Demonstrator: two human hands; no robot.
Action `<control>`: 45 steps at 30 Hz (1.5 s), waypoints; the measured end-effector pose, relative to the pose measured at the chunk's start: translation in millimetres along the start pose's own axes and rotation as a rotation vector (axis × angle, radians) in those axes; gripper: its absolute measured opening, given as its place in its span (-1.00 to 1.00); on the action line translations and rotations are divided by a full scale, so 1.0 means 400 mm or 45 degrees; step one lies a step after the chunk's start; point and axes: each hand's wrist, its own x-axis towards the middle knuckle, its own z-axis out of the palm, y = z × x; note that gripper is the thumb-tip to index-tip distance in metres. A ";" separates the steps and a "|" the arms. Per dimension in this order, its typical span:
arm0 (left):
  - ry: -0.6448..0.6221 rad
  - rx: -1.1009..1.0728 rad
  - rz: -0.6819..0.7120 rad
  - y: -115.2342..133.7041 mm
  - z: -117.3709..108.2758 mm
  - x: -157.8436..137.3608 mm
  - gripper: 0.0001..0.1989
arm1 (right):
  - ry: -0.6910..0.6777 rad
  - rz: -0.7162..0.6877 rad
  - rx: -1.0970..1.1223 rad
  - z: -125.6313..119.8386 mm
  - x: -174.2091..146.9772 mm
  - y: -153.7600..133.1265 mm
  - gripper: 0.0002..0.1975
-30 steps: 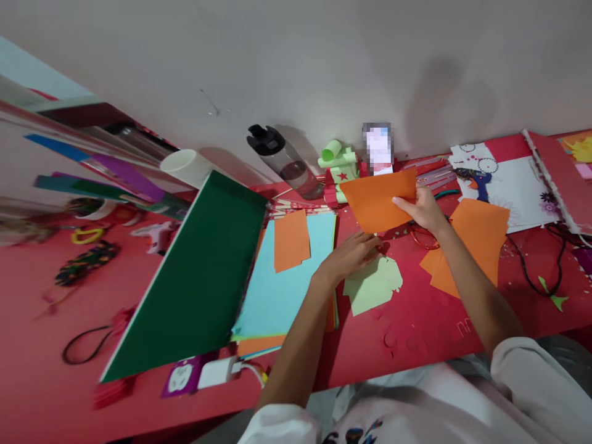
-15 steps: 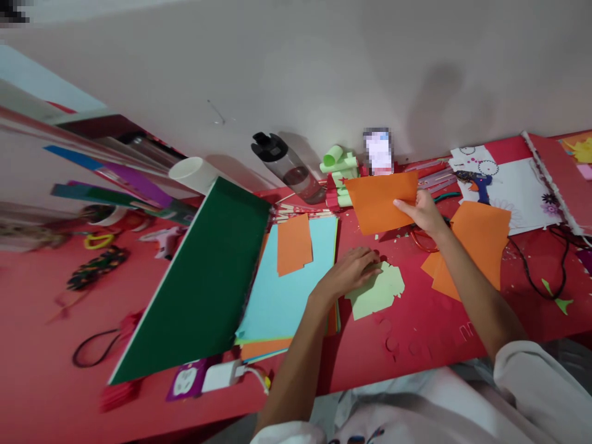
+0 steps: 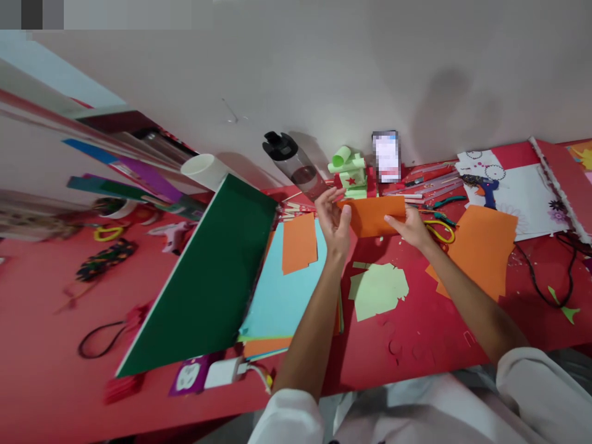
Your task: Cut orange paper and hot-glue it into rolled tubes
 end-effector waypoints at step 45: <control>-0.788 0.030 -0.533 -0.043 -0.077 0.043 -0.83 | -0.301 0.221 -0.262 -0.069 -0.011 -0.065 -0.44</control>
